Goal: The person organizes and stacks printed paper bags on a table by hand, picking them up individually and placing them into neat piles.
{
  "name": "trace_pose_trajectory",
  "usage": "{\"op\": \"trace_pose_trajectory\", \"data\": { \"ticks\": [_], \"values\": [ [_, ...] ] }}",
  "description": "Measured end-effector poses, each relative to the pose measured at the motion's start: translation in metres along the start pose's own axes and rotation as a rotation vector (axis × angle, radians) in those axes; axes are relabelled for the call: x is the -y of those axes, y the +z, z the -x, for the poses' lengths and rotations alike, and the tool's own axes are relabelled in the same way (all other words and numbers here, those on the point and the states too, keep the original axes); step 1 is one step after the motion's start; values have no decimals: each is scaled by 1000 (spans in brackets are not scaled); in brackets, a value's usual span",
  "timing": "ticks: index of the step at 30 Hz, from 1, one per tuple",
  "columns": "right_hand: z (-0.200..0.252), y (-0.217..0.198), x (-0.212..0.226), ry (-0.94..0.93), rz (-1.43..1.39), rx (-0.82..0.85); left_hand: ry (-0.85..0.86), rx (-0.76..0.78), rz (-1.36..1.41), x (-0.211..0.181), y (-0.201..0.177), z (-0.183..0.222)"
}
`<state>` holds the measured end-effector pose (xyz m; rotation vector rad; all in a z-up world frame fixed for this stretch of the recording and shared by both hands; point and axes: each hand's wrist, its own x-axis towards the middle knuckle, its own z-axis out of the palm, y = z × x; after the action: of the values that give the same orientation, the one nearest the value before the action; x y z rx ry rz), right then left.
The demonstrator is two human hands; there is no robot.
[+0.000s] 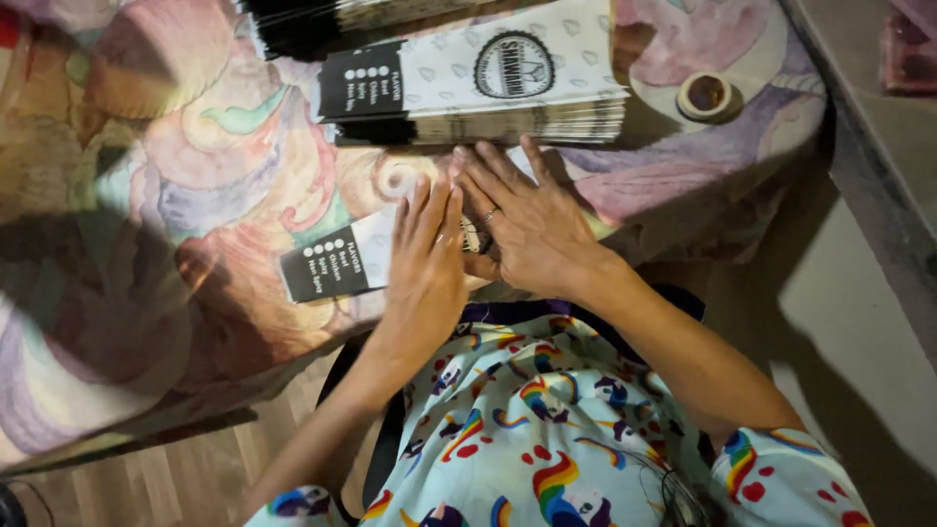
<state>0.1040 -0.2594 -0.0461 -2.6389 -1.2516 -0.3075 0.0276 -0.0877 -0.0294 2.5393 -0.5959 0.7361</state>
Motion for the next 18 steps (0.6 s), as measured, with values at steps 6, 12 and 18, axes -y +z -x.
{"op": "trace_pose_trajectory", "data": {
  "ticks": [6, 12, 18],
  "values": [
    [-1, 0, 0, 23, -21, -8, -104, 221, -493, 15, 2, 28],
    [1, 2, -1, 16, -45, -41, -313, 134, -557, 42, -40, 69],
    [2, 4, -3, 17, -75, -12, -539, 300, -453, 69, -56, 98]
  ]
}}
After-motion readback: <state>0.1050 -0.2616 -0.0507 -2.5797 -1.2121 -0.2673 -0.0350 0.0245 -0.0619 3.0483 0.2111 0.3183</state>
